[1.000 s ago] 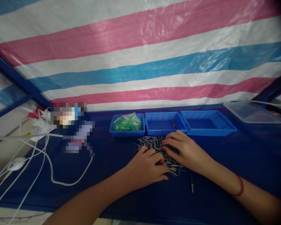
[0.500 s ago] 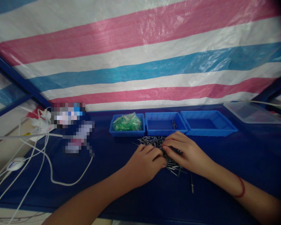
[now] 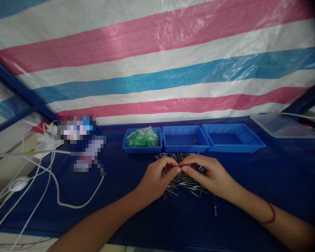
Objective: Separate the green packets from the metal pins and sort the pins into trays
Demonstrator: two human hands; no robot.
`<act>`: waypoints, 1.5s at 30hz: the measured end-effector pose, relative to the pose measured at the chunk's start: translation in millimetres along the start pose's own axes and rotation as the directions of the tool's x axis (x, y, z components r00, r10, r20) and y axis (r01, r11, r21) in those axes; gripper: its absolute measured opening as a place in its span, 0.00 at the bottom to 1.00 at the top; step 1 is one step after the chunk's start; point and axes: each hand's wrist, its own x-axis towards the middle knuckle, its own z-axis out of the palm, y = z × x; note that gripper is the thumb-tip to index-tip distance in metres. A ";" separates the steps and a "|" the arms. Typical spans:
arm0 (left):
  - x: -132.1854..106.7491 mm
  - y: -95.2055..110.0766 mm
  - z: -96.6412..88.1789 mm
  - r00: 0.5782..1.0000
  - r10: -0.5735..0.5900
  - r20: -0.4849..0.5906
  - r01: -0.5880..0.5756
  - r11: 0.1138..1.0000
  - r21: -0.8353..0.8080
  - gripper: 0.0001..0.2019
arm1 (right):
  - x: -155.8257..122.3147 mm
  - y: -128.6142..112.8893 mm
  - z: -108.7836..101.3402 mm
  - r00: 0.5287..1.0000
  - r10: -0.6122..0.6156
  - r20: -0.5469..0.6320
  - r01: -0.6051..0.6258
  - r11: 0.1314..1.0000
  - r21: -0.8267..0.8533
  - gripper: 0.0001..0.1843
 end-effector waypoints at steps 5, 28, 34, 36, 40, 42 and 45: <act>0.5 1.4 -0.3 1.000 0.003 0.023 -0.003 1.000 0.018 0.09 | -0.9 1.4 1.0 1.000 0.013 -0.022 -0.012 1.000 0.019 0.05; -0.1 3.7 0.1 0.996 0.084 0.009 -0.085 0.994 0.070 0.09 | 0.4 -3.3 -0.7 0.997 0.069 -0.038 -0.068 0.997 0.027 0.07; 1.1 1.4 -0.5 0.997 0.074 -0.025 -0.071 0.991 0.112 0.08 | -0.2 -1.7 -2.0 0.993 0.095 -0.066 -0.095 0.995 -0.006 0.07; 3.3 0.9 -4.9 0.997 0.075 -0.020 -0.070 0.984 0.166 0.08 | 0.7 1.3 -3.5 0.994 0.084 -0.070 -0.089 0.994 -0.067 0.06; 9.6 -0.6 -20.2 0.997 0.073 -0.018 -0.063 0.945 0.322 0.08 | 4.6 11.3 -7.0 0.999 -0.048 -0.021 0.039 0.948 -0.316 0.06; 12.4 -1.1 -28.1 0.997 0.079 0.016 -0.079 0.918 0.389 0.08 | 6.0 16.2 -8.1 0.995 -0.095 0.027 0.097 0.893 -0.439 0.06; 13.7 -0.6 -36.2 0.986 0.096 0.134 -0.150 0.859 0.490 0.07 | 6.3 19.6 -8.9 0.994 -0.091 0.068 0.113 0.836 -0.537 0.06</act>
